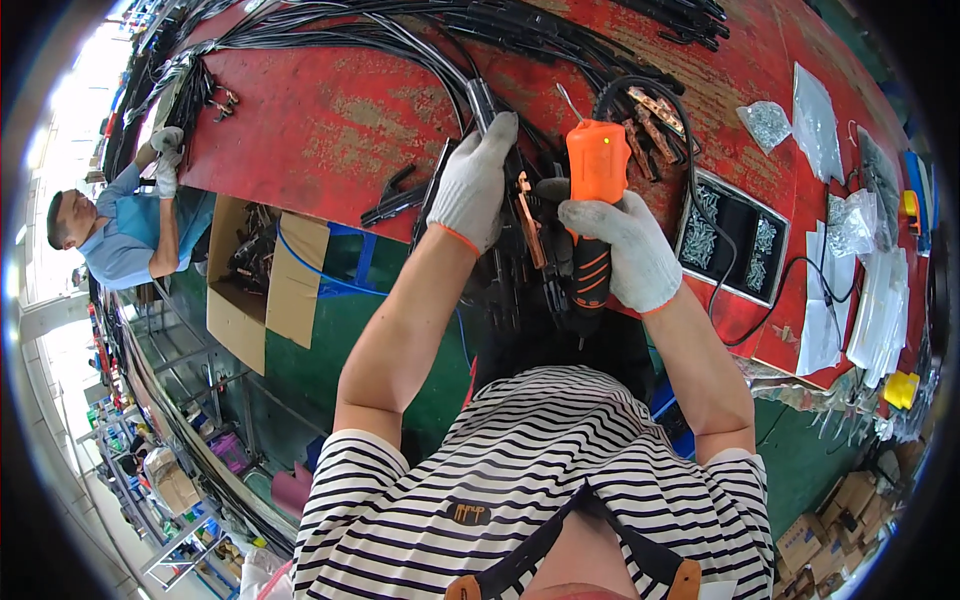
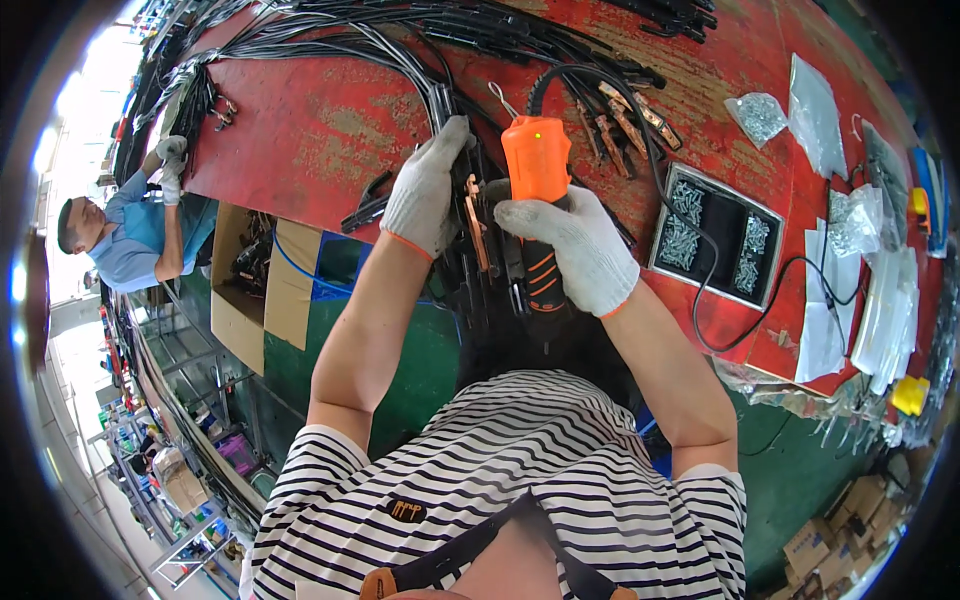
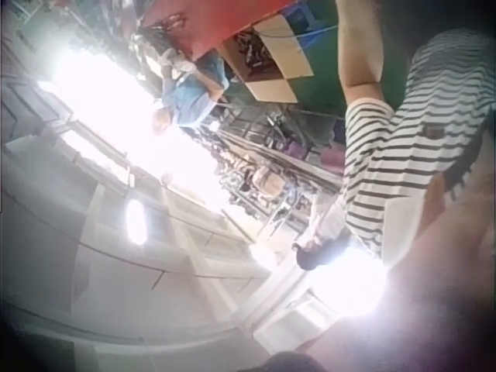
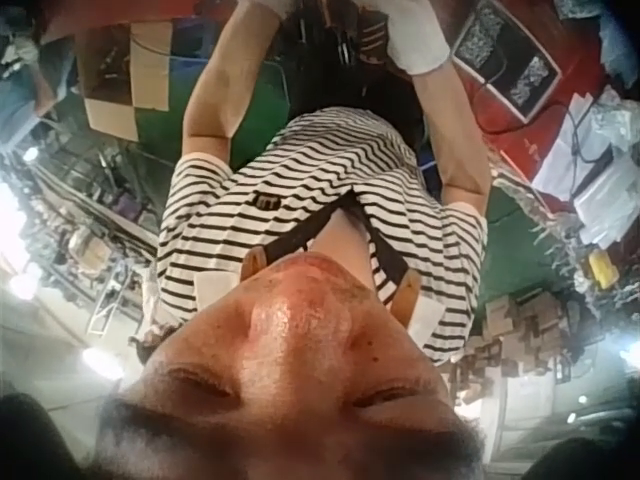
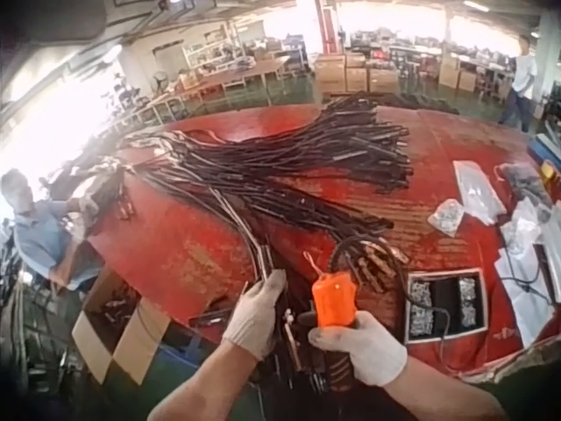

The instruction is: The person assembles black plastic and metal components by securing them with screws using an electric screwdriver.

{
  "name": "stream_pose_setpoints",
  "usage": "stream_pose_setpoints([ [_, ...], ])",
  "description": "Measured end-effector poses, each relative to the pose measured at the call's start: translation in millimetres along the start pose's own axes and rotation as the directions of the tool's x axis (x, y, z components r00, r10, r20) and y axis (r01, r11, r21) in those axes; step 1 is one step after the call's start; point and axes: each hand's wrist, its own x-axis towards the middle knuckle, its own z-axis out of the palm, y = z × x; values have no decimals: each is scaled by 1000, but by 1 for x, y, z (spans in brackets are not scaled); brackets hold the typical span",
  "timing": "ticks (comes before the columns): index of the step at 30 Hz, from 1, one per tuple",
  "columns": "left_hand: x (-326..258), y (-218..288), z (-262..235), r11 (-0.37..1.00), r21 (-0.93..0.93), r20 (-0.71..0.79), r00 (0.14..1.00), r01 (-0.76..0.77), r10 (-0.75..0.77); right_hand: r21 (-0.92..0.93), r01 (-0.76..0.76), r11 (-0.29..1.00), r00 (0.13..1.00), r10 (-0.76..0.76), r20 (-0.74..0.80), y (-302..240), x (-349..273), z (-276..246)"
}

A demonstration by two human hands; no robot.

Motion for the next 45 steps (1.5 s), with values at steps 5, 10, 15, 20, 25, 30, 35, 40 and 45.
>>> stream_pose_setpoints([
  [5, 8, 4, -9, 981, -84, 90, 981, 177, -169, 81, -4, 997, 998, -2, 70, -4, 0, 8],
  [10, 25, -2, -20, 983, -126, 160, 980, 135, -114, 116, -39, 993, 998, 44, -43, 13, 7, 5],
  [15, 27, -2, -17, 995, -53, 104, 991, 90, -84, 33, 11, 999, 996, -8, -90, 9, 4, 9],
  [20, 21, -6, -16, 955, 284, 62, 996, -85, 70, -17, 35, 999, 995, -36, -91, 4, 1, 15],
  [25, 6, -12, -14, 901, 416, 114, 990, -121, 81, -22, -4, 1000, 996, 2, -92, 3, 3, 11],
  [30, -1, -17, -9, 912, 405, 115, 993, -64, 19, 92, 38, 995, 989, -24, -147, 19, 13, 5],
  [35, -6, -25, -10, 956, 288, 90, 995, -57, 33, 126, 49, 991, 989, -31, -145, 20, 10, 8],
  [40, -7, -16, -13, 913, 407, 66, 998, -26, -1, 84, 60, 995, 986, -46, -160, 18, 10, 15],
  [45, -5, -3, -15, 898, 436, 149, 989, -57, -9, 83, 91, 992, 989, -80, -126, 17, 12, 21],
])
